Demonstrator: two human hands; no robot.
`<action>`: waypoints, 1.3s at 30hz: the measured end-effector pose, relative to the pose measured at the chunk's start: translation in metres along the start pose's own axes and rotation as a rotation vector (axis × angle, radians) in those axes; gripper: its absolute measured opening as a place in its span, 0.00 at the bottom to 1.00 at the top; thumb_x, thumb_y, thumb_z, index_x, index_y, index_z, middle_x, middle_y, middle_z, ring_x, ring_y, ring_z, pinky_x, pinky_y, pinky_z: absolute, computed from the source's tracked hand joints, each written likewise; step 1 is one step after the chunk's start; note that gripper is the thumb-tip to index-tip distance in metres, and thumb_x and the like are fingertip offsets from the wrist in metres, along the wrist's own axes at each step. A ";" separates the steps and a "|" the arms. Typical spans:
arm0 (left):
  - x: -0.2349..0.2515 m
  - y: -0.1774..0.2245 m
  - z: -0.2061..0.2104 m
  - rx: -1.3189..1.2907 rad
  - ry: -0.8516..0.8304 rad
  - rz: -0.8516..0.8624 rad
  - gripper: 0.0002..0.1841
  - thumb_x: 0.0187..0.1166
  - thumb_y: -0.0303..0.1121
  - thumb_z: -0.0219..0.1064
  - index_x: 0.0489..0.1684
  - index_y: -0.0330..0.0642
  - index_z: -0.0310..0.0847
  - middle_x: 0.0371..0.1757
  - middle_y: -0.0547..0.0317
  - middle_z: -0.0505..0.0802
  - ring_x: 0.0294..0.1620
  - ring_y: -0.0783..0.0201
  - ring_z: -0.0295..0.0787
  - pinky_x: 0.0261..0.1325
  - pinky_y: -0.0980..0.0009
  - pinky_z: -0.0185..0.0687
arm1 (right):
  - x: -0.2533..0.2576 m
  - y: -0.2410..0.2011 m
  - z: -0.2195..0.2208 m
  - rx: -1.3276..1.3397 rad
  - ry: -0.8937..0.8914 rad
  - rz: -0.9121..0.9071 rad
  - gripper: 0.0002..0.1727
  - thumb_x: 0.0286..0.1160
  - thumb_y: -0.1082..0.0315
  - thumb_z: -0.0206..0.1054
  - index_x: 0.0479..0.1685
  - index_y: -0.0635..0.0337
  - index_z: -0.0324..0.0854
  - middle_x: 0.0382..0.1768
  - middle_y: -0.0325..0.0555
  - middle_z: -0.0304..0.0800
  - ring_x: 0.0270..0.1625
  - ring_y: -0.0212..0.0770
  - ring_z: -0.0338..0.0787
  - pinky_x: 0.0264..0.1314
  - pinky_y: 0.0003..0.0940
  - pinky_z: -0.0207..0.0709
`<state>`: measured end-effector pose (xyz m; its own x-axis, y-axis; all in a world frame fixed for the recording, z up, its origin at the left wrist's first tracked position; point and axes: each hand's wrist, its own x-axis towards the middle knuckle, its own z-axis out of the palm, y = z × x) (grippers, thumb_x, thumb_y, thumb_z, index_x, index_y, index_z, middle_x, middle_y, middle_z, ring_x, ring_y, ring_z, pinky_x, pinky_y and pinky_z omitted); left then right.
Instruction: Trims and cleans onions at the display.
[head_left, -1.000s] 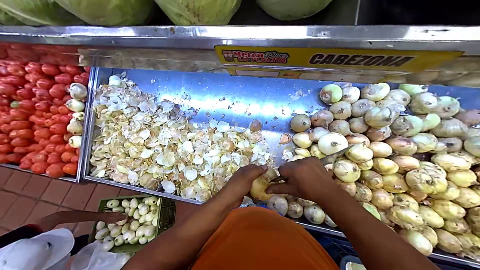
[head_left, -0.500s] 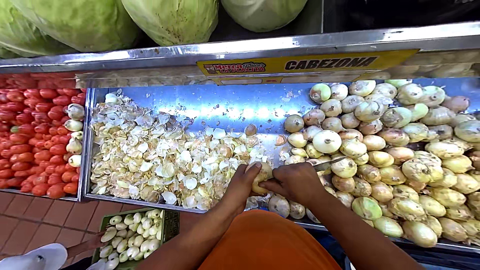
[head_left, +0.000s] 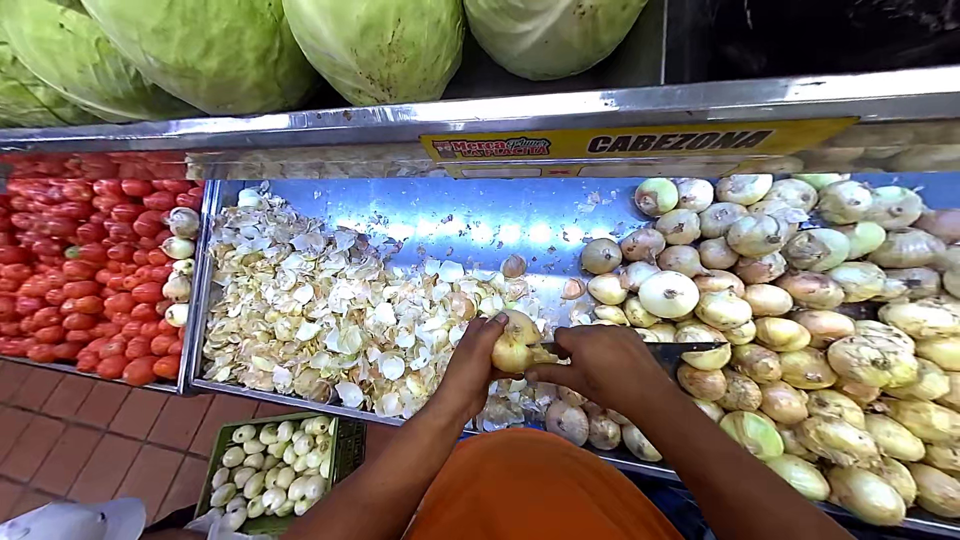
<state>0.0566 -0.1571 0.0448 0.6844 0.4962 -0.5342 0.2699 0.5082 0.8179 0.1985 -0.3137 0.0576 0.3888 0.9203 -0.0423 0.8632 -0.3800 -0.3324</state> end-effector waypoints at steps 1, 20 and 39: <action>-0.001 0.000 0.001 -0.026 0.008 0.000 0.26 0.89 0.53 0.57 0.73 0.42 0.68 0.57 0.39 0.90 0.48 0.46 0.93 0.47 0.52 0.93 | 0.002 -0.002 -0.001 -0.025 -0.051 0.027 0.45 0.60 0.11 0.50 0.24 0.47 0.81 0.18 0.36 0.80 0.26 0.39 0.86 0.27 0.44 0.78; 0.002 -0.025 0.022 -0.196 0.104 -0.094 0.21 0.84 0.42 0.65 0.66 0.39 0.71 0.51 0.37 0.90 0.48 0.46 0.91 0.50 0.50 0.89 | -0.006 0.017 0.057 -0.002 0.449 -0.210 0.39 0.78 0.26 0.52 0.08 0.48 0.69 0.07 0.33 0.66 0.11 0.36 0.73 0.11 0.36 0.62; 0.017 -0.001 -0.004 -0.194 0.049 -0.116 0.24 0.87 0.49 0.61 0.72 0.42 0.77 0.58 0.40 0.90 0.52 0.48 0.92 0.55 0.54 0.90 | 0.006 -0.002 0.009 0.092 -0.182 0.129 0.42 0.66 0.16 0.55 0.34 0.49 0.85 0.25 0.39 0.86 0.33 0.43 0.90 0.37 0.50 0.82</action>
<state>0.0653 -0.1461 0.0340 0.6211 0.4578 -0.6362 0.2065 0.6874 0.6963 0.1961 -0.3070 0.0494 0.4220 0.8696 -0.2564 0.7740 -0.4928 -0.3976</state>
